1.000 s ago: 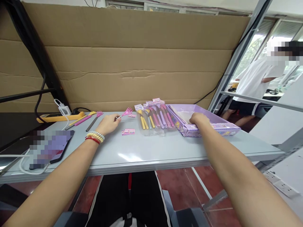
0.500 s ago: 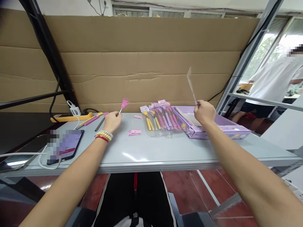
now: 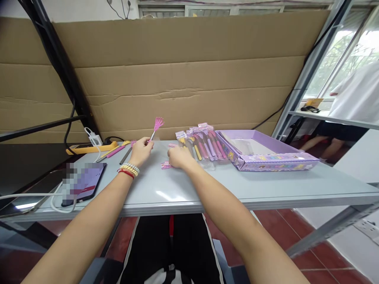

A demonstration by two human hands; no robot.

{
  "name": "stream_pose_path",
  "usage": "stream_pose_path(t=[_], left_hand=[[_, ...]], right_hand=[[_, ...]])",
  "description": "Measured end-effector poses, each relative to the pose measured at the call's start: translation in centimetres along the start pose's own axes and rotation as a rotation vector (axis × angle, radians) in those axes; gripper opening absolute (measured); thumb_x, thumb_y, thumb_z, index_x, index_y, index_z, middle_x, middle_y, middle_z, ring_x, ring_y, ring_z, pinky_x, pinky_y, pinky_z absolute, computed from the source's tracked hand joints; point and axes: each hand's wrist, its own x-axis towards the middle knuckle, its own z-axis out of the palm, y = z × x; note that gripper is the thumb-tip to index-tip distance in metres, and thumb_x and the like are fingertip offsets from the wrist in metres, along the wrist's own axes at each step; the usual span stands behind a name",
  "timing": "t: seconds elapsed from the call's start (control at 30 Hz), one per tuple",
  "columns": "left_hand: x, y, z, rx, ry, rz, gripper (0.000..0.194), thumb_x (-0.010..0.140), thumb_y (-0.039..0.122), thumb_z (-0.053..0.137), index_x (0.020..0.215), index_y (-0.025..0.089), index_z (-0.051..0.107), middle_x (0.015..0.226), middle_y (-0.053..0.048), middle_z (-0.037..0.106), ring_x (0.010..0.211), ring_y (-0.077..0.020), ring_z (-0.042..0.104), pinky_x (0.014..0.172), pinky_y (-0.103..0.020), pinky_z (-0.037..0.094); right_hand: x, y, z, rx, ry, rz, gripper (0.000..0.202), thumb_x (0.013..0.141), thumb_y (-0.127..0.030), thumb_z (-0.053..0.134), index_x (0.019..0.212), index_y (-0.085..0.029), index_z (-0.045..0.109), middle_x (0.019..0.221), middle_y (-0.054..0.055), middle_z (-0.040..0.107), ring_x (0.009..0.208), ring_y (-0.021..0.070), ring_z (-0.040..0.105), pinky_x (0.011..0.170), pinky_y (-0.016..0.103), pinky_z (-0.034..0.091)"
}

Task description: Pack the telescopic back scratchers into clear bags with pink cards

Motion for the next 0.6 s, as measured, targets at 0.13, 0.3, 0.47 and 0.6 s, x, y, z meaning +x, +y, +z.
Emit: stream_pose_path(t=[0.13, 0.3, 0.47, 0.6], left_hand=[[0.0, 0.3, 0.4, -0.292, -0.144, -0.039, 0.022, 0.083, 0.034, 0.051, 0.093, 0.016, 0.059, 0.073, -0.004, 0.067, 0.049, -0.0124, 0.057, 0.052, -0.026, 0.043], [-0.2, 0.6, 0.9, -0.571, -0.279, -0.049, 0.028, 0.084, 0.044, 0.055, 0.085, 0.018, 0.049, 0.078, -0.007, 0.070, 0.068, -0.0155, 0.065, 0.063, -0.027, 0.049], [-0.5, 0.9, 1.5, -0.640, -0.313, 0.064, 0.038, 0.080, 0.053, 0.059, 0.086, 0.018, 0.048, 0.083, -0.006, 0.068, 0.077, -0.0160, 0.064, 0.070, -0.029, 0.049], [-0.9, 1.3, 1.5, -0.544, -0.369, 0.125, 0.041, 0.077, 0.055, 0.060, 0.093, 0.018, 0.053, 0.086, -0.004, 0.067, 0.081, -0.0154, 0.063, 0.076, -0.029, 0.049]], right_hand=[[-0.6, 1.0, 0.8, 0.248, 0.068, -0.020, 0.039, 0.084, -0.049, 0.052, 0.095, -0.018, 0.073, 0.089, 0.011, 0.072, 0.088, 0.0248, 0.065, 0.072, 0.030, 0.044], [-1.5, 1.1, 0.7, 0.664, 0.244, -0.139, 0.049, 0.088, -0.057, 0.042, 0.083, -0.016, 0.068, 0.066, 0.002, 0.062, 0.061, 0.0135, 0.054, 0.058, 0.025, 0.037], [-1.2, 0.6, 0.8, 1.031, 0.213, -0.211, 0.036, 0.082, -0.050, 0.054, 0.083, -0.016, 0.061, 0.062, -0.001, 0.057, 0.052, 0.0101, 0.050, 0.051, 0.022, 0.038], [-0.6, 1.1, 0.8, 1.181, 0.132, -0.179, 0.032, 0.081, -0.049, 0.052, 0.080, -0.017, 0.054, 0.062, 0.000, 0.058, 0.046, 0.0093, 0.048, 0.045, 0.021, 0.037]])
